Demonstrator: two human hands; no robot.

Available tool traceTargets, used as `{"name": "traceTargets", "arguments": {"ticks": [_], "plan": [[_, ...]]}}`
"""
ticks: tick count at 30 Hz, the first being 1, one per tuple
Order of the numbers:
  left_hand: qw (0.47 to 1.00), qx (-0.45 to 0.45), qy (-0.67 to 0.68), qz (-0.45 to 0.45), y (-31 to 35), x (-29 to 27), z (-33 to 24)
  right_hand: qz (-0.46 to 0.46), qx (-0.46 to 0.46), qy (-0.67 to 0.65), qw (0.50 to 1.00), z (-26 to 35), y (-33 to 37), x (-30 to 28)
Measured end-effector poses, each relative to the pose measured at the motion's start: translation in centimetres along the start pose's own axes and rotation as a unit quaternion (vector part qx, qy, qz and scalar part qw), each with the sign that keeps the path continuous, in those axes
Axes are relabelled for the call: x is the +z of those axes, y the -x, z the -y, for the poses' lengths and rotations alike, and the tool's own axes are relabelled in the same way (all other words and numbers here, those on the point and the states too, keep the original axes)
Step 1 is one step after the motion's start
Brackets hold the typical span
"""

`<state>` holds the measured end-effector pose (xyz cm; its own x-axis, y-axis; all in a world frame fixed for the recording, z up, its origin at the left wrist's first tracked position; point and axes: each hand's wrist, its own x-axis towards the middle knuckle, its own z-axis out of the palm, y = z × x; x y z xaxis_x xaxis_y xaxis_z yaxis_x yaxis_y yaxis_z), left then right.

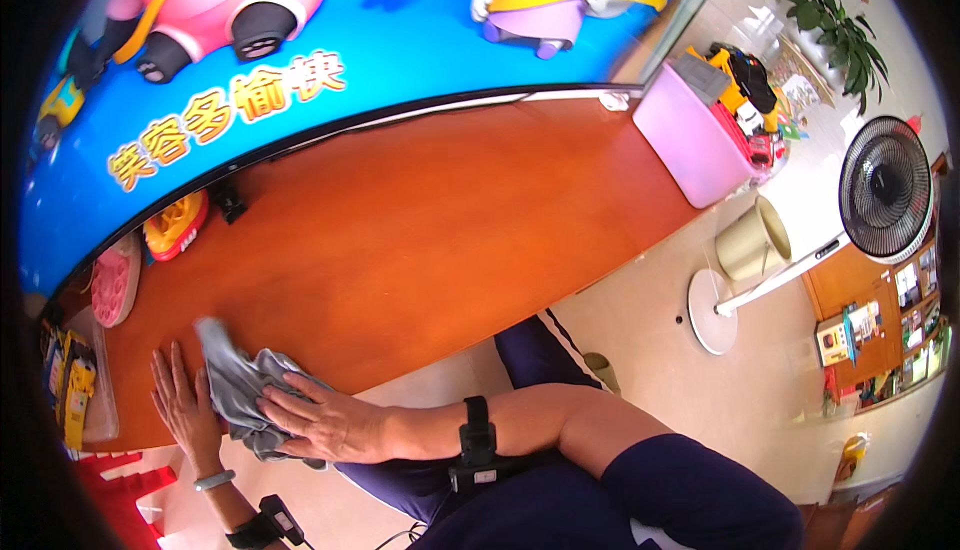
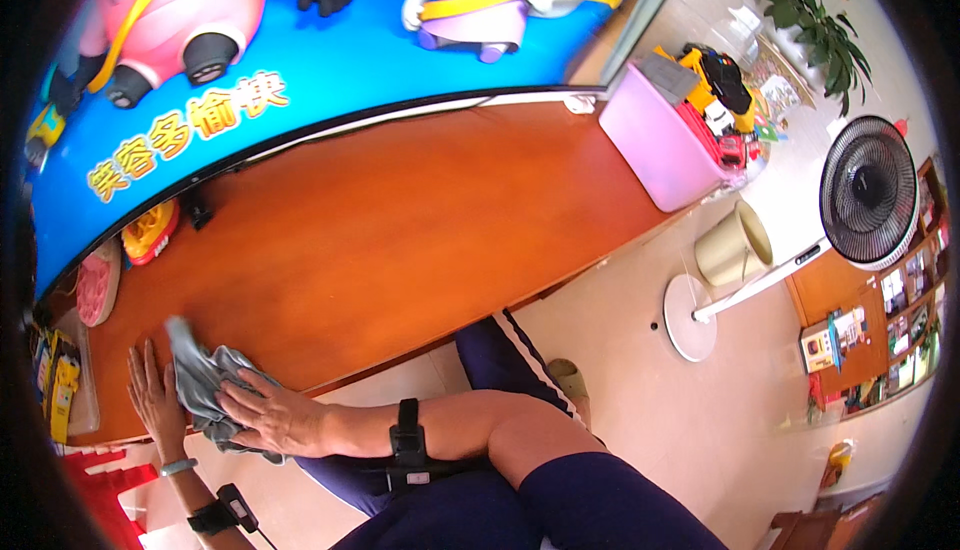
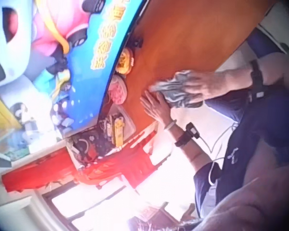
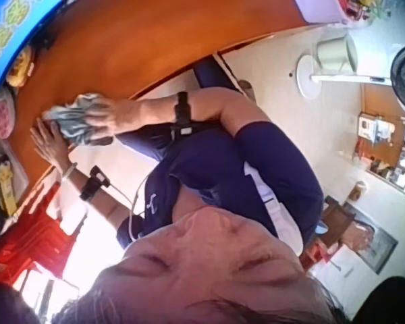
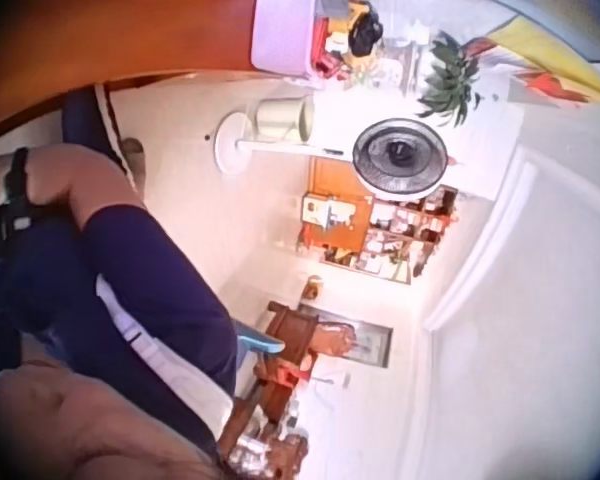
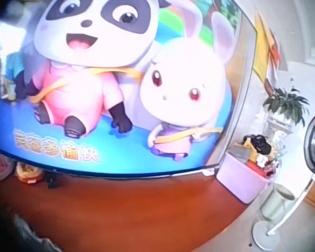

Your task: Cleaning and organizing toys on a television stand using a cloth.

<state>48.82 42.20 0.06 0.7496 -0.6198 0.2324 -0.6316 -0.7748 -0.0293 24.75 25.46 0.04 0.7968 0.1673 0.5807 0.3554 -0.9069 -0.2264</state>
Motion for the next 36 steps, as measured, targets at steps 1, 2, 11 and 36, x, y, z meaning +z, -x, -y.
{"name": "traceTargets", "arguments": {"ticks": [1, 2, 11, 36], "plan": [[1.0, 0.002, -0.006, 0.0, 0.1, 0.5, 0.5, -0.017, -0.016, -0.001, 1.0, -0.4, 0.0, -0.3], [1.0, 0.005, -0.011, 0.0, 0.0, 1.0, 0.9, -0.029, 0.002, 0.021, 0.999, -1.2, 1.8, -1.6], [1.0, 0.01, -0.024, -0.017, 0.7, 0.4, 0.8, 0.012, 0.538, 0.191, 0.821, -10.0, 30.0, -29.3], [0.989, -0.035, 0.128, -0.065, 1.1, -4.1, -3.4, 0.112, -0.068, 0.159, 0.978, -14.4, -14.7, -6.3]]}}
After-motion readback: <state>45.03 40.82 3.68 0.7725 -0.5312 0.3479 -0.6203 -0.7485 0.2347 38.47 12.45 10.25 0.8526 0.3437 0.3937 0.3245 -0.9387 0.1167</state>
